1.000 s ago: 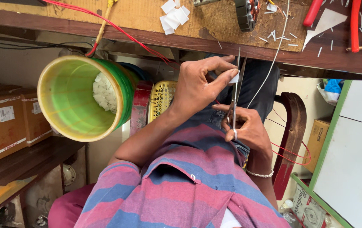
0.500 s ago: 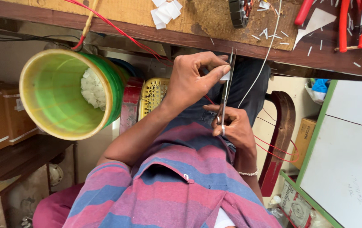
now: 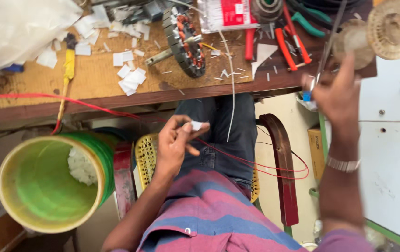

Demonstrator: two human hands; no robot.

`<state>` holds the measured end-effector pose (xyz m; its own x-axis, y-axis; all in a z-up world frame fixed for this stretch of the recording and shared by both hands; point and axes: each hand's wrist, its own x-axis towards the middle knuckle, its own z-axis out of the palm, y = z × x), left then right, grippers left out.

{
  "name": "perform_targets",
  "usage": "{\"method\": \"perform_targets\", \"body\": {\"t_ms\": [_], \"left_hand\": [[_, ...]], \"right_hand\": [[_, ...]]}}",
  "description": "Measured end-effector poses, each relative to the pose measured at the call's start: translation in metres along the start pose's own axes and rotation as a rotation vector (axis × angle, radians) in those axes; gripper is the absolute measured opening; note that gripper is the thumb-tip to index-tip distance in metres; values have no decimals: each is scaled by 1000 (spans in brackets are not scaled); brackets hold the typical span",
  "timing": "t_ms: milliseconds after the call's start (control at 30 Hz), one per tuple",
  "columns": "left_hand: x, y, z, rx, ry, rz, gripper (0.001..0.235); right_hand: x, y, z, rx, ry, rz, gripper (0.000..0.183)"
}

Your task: The person cuts small white insulating pieces from a roll using scissors and places them onto the slots of a motor stator. They repeatedly trim the pieces and insert them into the stator windings.

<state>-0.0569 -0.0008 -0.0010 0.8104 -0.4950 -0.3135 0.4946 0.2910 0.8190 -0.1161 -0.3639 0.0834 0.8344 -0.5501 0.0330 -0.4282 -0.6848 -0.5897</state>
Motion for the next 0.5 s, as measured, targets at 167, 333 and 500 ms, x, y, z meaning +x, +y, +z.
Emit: {"method": "perform_targets", "body": {"t_ms": [167, 333, 500], "left_hand": [[-13, -9, -8, 40, -33, -47, 16], [-26, 5, -13, 335, 50, 208, 12], [-22, 22, -7, 435, 84, 258, 10]], "right_hand": [[117, -9, -14, -918, -150, -337, 48], [193, -20, -15, -885, -778, 35, 61], [216, -6, -17, -675, -1113, 193, 54]]}}
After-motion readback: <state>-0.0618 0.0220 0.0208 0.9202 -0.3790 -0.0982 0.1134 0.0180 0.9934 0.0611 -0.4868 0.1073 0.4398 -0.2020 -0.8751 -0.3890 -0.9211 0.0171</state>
